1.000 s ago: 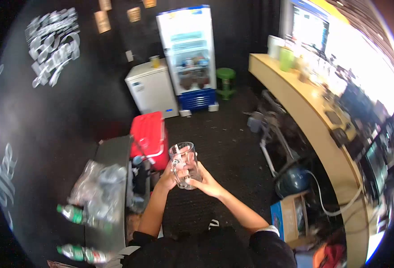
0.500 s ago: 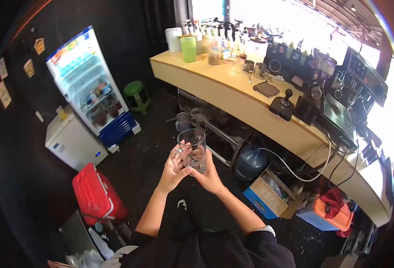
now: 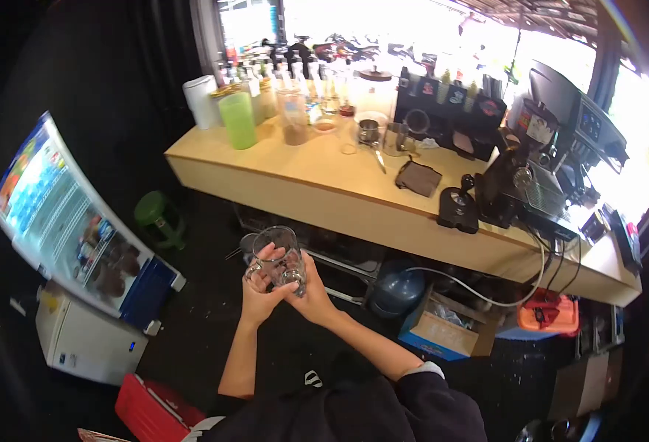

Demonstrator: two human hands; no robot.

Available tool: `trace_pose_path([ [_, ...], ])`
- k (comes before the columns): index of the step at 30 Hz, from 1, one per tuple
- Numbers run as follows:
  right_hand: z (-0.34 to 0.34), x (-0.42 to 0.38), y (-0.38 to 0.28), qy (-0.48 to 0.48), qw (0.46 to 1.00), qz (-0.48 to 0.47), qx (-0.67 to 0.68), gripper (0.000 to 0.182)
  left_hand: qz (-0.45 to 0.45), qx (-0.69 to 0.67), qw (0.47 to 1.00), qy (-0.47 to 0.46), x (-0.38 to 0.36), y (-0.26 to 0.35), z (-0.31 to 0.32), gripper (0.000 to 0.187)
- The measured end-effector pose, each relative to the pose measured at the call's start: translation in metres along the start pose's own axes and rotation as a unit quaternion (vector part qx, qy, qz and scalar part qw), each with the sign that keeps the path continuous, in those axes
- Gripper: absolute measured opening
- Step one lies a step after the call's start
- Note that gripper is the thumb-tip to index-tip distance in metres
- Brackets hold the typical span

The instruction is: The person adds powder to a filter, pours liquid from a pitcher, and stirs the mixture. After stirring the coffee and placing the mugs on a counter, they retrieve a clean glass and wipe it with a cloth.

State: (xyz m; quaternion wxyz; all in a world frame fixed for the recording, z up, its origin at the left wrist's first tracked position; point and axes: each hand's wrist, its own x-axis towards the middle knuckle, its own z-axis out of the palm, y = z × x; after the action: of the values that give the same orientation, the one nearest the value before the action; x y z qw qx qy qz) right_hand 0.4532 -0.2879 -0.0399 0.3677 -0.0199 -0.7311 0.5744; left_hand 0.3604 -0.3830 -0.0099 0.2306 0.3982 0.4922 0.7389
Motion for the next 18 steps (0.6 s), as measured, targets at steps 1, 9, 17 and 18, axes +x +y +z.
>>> trace_pose_path([
  [1, -0.010, 0.010, 0.013, 0.011, 1.000, 0.011, -0.022, 0.082, 0.012, 0.010, 1.000, -0.012, 0.018, -0.006, 0.003, 0.080],
  [9, -0.101, 0.109, 0.063, 0.111, 0.985, -0.001, -0.134, 0.077, -0.023, -0.094, 0.988, -0.118, 0.169, -0.087, 0.040, 0.077],
  [17, -0.241, 0.185, 0.086, 0.117, 0.939, 0.062, -0.317, 0.079, 0.028, -0.086, 0.990, -0.108, 0.305, -0.130, 0.036, 0.081],
  [18, -0.267, 0.185, 0.093, 0.152, 0.908, 0.076, -0.384, 0.076, 0.018, -0.085, 0.990, -0.109, 0.321, -0.133, 0.029, 0.081],
])
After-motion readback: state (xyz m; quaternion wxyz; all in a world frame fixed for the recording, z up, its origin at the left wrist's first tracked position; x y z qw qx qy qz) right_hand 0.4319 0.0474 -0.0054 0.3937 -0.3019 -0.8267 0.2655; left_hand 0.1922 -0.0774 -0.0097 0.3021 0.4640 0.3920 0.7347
